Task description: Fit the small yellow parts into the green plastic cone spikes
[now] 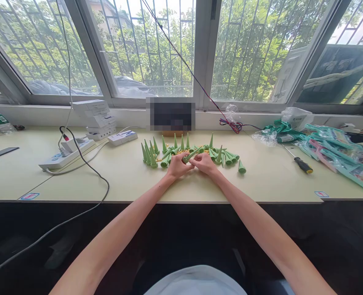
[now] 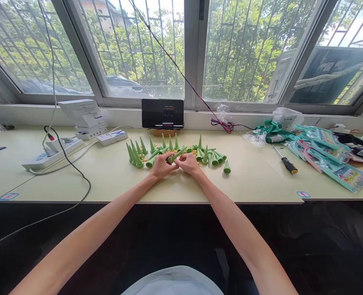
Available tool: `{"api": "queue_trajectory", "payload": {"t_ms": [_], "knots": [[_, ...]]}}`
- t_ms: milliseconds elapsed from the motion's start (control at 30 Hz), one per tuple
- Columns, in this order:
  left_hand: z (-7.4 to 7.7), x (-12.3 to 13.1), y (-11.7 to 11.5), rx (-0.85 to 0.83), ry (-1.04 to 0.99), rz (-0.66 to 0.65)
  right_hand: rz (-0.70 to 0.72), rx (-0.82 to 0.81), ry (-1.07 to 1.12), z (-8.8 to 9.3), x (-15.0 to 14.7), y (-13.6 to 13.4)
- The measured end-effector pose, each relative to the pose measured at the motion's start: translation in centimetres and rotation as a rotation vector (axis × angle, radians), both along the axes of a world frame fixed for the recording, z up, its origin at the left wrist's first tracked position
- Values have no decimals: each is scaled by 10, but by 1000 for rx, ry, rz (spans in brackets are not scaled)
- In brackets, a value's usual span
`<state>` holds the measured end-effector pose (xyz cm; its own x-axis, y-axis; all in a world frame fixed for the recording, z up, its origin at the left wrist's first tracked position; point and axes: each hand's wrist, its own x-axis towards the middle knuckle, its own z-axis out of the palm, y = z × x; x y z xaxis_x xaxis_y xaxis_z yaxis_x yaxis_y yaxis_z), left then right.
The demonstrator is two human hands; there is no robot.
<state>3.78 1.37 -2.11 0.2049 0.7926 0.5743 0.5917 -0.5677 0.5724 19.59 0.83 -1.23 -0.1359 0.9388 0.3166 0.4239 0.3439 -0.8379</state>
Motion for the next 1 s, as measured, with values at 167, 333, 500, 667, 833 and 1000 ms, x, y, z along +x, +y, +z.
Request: {"api": "queue_trajectory", "payload": {"t_ms": [167,333,500,667,833,1000], "knots": [[3,1,-2,-16,-5,-3,24,-51,21,1,1,0],[2,1,-2,-24,-21,1,52,-106,37,3,2,-2],[2,2,-2,-45,-47,-12,114,-214,128,3,3,-4],[3,2,-4,-62,-70,-27,240,-313,325,1,3,-3],[6,1,-5,-75,-98,-70,312,-388,470,2,3,-2],[5,1,-5,-72,-111,-86,341,-430,518,5,2,-3]]}}
